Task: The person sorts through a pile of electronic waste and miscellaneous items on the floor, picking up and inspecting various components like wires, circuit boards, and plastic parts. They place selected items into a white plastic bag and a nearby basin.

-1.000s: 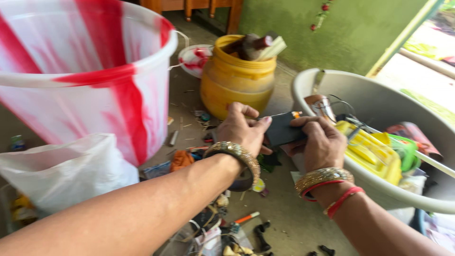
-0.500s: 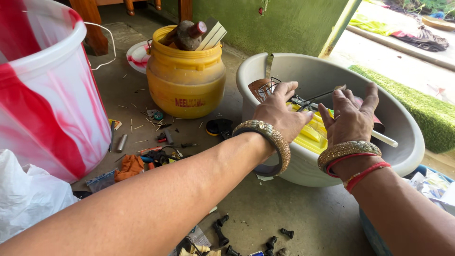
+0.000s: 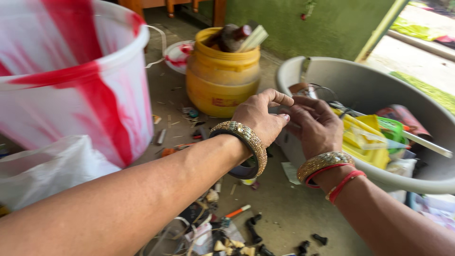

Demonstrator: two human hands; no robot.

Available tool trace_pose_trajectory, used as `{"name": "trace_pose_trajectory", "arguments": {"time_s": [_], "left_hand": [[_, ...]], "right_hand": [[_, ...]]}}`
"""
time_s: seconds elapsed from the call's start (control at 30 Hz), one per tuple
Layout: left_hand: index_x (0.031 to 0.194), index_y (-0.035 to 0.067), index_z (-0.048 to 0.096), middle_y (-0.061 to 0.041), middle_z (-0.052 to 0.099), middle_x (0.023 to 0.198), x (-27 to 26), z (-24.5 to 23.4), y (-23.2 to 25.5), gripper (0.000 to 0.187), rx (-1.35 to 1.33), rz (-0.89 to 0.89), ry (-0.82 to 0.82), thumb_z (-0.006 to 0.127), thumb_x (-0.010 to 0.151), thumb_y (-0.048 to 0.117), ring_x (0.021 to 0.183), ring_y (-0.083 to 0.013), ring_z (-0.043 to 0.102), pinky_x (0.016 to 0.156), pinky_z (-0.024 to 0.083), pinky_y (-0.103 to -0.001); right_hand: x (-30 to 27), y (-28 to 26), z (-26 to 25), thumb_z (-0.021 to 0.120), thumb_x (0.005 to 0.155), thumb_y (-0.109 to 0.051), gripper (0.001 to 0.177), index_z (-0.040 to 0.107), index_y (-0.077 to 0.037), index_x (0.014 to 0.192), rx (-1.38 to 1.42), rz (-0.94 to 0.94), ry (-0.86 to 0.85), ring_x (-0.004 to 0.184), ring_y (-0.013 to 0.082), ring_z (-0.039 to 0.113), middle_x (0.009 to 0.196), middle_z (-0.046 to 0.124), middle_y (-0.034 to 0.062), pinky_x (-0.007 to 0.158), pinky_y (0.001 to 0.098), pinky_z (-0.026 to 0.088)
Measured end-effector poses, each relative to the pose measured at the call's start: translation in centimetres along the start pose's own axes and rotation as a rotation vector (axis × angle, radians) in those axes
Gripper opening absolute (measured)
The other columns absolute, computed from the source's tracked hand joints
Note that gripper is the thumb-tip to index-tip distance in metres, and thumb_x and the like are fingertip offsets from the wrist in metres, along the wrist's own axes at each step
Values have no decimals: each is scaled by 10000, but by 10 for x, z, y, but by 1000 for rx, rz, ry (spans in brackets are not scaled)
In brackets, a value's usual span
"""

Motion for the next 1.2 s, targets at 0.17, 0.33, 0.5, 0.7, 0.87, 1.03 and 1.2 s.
{"name": "trace_pose_trajectory", "arguments": {"time_s": [0.17, 0.33, 0.5, 0.7, 0.87, 1.03, 1.2], "left_hand": [[1086, 172, 743, -24, 801, 1083, -17, -73, -32, 260, -108, 12, 29, 738, 826, 182, 997, -148, 773, 890, 601, -304], [1068, 159, 755, -15, 798, 1040, -48, -158, -61, 234, 18, -15, 96, 736, 837, 190, 948, -142, 769, 859, 602, -311], [1028, 173, 757, -19, 802, 986, -85, -239, -107, 176, 224, -106, 158, 715, 863, 216, 931, -157, 755, 858, 583, -331], [1103, 65, 603, -106, 751, 1014, -124, -315, -193, 336, 431, -32, 256, 593, 772, 14, 986, -292, 719, 880, 559, -407], [1101, 62, 678, -228, 718, 1034, -150, -326, -244, 255, 696, -262, 7, 604, 871, 142, 1049, -378, 695, 946, 537, -459], [1087, 136, 756, -203, 746, 1025, -177, -325, -239, 264, 776, -176, -145, 558, 945, 237, 1021, -381, 698, 972, 512, -481], [1171, 56, 669, -213, 733, 1081, -186, -330, -237, 385, 924, -328, -199, 729, 870, 287, 1092, -349, 700, 1038, 511, -459]], "right_hand": [[-29, 23, 95, 672, 935, -27, 255, 658, 74, 1169, 38, 30, -180, 937, 209, 746, 1090, 752, 152, 868, 365, 652], [-65, 30, 182, 640, 922, -24, 258, 659, 47, 1169, -111, 127, -287, 888, 202, 766, 1033, 770, 158, 821, 350, 638], [-97, 47, 261, 625, 927, -31, 246, 671, 54, 1154, -89, 130, -495, 882, 185, 753, 1030, 772, 131, 814, 337, 643], [-137, 48, 343, 670, 919, -68, 213, 751, -34, 1113, -552, -146, -551, 894, 137, 764, 995, 823, 90, 826, 312, 612], [-171, 42, 403, 597, 922, -29, 237, 695, -57, 1136, -552, -587, -787, 898, 258, 759, 1012, 750, 143, 772, 350, 596], [-176, 78, 425, 595, 957, -222, 210, 689, -133, 1123, -994, -367, -962, 918, 297, 764, 956, 777, 134, 820, 394, 597], [-179, 84, 409, 729, 821, -352, 447, 681, -231, 1249, -1386, -192, -955, 1070, 315, 698, 1156, 726, 77, 938, 443, 552]]}}
Point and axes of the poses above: each hand's wrist, its own x-axis towards the middle knuckle, its own z-axis out of the palm, y = z × x, the point moved 5 cm from there along x, towards the middle knuckle
